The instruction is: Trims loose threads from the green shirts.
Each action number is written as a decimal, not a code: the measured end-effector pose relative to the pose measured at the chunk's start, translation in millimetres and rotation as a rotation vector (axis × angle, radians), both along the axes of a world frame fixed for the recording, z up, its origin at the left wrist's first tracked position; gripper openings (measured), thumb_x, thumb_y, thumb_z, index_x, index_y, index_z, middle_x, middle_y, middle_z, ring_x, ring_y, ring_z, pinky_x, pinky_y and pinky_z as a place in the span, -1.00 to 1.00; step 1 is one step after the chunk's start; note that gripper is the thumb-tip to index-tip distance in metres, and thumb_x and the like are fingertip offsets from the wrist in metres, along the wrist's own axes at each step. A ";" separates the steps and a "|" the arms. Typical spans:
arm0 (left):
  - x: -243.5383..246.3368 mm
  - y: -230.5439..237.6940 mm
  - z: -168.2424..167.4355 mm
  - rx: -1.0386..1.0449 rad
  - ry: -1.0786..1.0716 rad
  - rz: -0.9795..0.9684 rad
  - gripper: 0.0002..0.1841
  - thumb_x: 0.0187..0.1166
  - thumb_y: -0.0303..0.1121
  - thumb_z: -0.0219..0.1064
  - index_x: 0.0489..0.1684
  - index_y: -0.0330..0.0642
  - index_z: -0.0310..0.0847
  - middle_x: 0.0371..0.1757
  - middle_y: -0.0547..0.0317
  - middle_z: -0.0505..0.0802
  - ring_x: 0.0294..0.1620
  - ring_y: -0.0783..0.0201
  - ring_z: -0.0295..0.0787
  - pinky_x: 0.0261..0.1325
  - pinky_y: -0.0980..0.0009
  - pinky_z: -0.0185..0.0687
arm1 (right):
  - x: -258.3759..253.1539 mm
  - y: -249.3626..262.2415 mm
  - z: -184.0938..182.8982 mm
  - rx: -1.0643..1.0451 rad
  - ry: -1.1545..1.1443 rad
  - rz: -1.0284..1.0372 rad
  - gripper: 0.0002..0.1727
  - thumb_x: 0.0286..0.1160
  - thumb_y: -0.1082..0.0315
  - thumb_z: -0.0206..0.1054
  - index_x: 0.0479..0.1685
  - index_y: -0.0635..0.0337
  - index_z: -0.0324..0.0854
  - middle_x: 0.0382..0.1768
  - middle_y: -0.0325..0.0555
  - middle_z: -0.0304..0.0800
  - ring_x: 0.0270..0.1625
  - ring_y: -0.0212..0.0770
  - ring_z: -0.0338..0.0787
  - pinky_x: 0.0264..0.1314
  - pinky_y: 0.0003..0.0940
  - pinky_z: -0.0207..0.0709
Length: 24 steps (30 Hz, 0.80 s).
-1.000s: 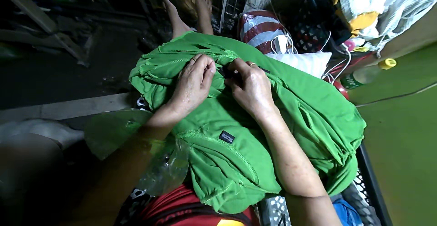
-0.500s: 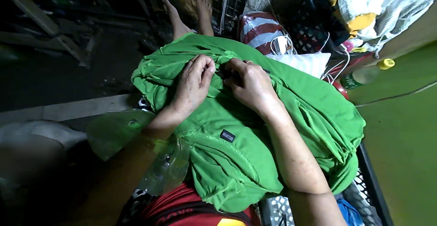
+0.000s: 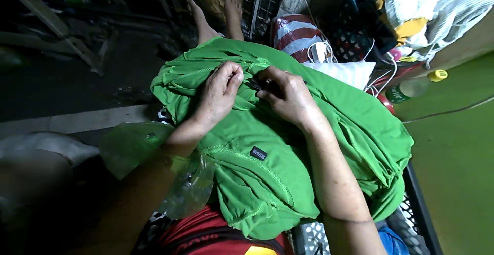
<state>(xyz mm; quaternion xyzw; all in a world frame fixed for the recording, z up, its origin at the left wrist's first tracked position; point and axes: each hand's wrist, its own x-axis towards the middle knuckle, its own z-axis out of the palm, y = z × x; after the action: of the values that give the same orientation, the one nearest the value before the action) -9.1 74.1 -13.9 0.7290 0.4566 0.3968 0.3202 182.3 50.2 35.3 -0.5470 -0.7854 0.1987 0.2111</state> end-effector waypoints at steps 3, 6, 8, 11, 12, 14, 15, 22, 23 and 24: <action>-0.8 -0.5 -1.3 0.013 -0.035 -0.003 -0.74 0.82 -0.31 0.07 0.05 -0.32 0.60 -0.08 0.07 0.71 -0.07 0.41 0.60 0.10 0.45 0.49 | -13.6 -4.0 3.3 0.039 -0.114 -0.052 -0.74 0.52 0.36 0.37 0.15 0.14 0.73 -0.12 0.14 0.80 -0.05 0.21 0.82 -0.13 0.25 0.60; 0.4 -1.7 -3.0 0.036 -0.052 0.011 -0.75 0.81 -0.34 0.07 0.05 -0.35 0.59 -0.10 0.05 0.71 -0.06 0.39 0.60 0.10 0.45 0.49 | -21.3 -7.0 -0.9 0.120 -0.168 -0.083 -0.75 0.54 0.36 0.34 0.14 0.11 0.75 -0.19 0.19 0.78 -0.16 0.25 0.82 -0.25 0.22 0.58; 1.1 -3.1 -3.1 0.048 -0.047 0.011 -0.75 0.81 -0.36 0.06 0.04 -0.37 0.58 -0.08 0.01 0.71 -0.04 0.38 0.60 0.13 0.46 0.49 | -21.9 -8.5 -3.5 0.155 -0.170 -0.084 -0.74 0.54 0.38 0.33 0.14 0.11 0.76 -0.21 0.20 0.79 -0.19 0.25 0.82 -0.28 0.19 0.58; 1.3 -12.6 -3.5 0.083 -0.031 0.025 -0.78 0.84 -0.36 0.04 0.08 -0.34 0.53 -0.06 -0.06 0.70 -0.07 0.28 0.62 0.07 0.39 0.54 | -21.5 -10.3 -5.8 0.160 -0.158 -0.092 -0.76 0.54 0.39 0.33 0.11 0.13 0.76 -0.22 0.18 0.77 -0.22 0.21 0.82 -0.30 0.15 0.59; 2.3 -15.5 -4.4 0.105 -0.031 0.043 -0.78 0.84 -0.37 0.04 0.09 -0.33 0.52 -0.06 -0.08 0.69 -0.09 0.26 0.63 0.05 0.37 0.55 | -21.9 -10.9 -5.2 0.145 -0.162 -0.097 -0.75 0.54 0.39 0.33 0.13 0.14 0.74 -0.19 0.18 0.77 -0.21 0.21 0.82 -0.29 0.15 0.60; 5.3 -17.8 -7.0 0.152 -0.024 0.081 -0.80 0.84 -0.38 0.06 0.09 -0.33 0.52 -0.05 -0.08 0.69 -0.11 0.26 0.62 0.02 0.41 0.55 | -23.4 -12.0 -5.2 0.137 -0.167 -0.106 -0.73 0.52 0.40 0.34 0.15 0.15 0.74 -0.16 0.20 0.78 -0.20 0.22 0.83 -0.29 0.16 0.61; 6.4 -17.8 -8.1 0.170 -0.012 0.090 -0.80 0.84 -0.39 0.06 0.07 -0.33 0.52 -0.06 -0.08 0.69 -0.12 0.26 0.62 0.02 0.41 0.54 | -24.1 -12.2 -6.1 0.153 -0.167 -0.112 -0.73 0.52 0.41 0.34 0.14 0.14 0.75 -0.17 0.20 0.78 -0.22 0.22 0.83 -0.30 0.15 0.61; -8.4 -0.3 2.9 -0.177 -0.412 -0.051 -0.85 0.81 -0.37 -0.01 -0.08 -0.11 0.47 -0.32 0.48 0.56 -0.33 0.65 0.49 -0.14 0.68 0.47 | -1.9 -1.4 -12.3 0.038 0.158 -0.088 -0.74 0.68 0.37 0.24 0.19 0.30 0.65 -0.16 0.09 0.80 -0.15 -0.02 0.81 -0.06 0.04 0.66; -14.0 -2.0 8.1 -0.253 -0.563 -0.090 -0.84 0.82 -0.38 -0.03 -0.13 0.00 0.46 -0.36 0.56 0.58 -0.37 0.67 0.49 -0.17 0.71 0.48 | 6.0 0.2 -12.7 -0.014 0.275 -0.088 -0.74 0.70 0.36 0.22 0.21 0.32 0.59 -0.20 -0.02 0.77 -0.23 -0.23 0.74 -0.11 -0.21 0.63; -20.9 -5.5 13.6 -0.306 -0.673 -0.126 -0.79 0.84 -0.38 -0.05 -0.16 0.07 0.48 -0.38 0.60 0.62 -0.39 0.67 0.51 -0.20 0.72 0.49 | 13.5 1.7 -13.5 -0.070 0.395 -0.084 -0.76 0.71 0.36 0.19 0.20 0.28 0.53 -0.23 -0.16 0.76 -0.30 -0.43 0.68 -0.20 -0.46 0.58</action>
<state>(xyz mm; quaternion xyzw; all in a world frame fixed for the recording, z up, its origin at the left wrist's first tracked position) -30.0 68.5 -0.2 0.5283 0.3340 0.5206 0.5816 195.8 51.9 21.8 -0.5365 -0.6980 0.3201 0.3499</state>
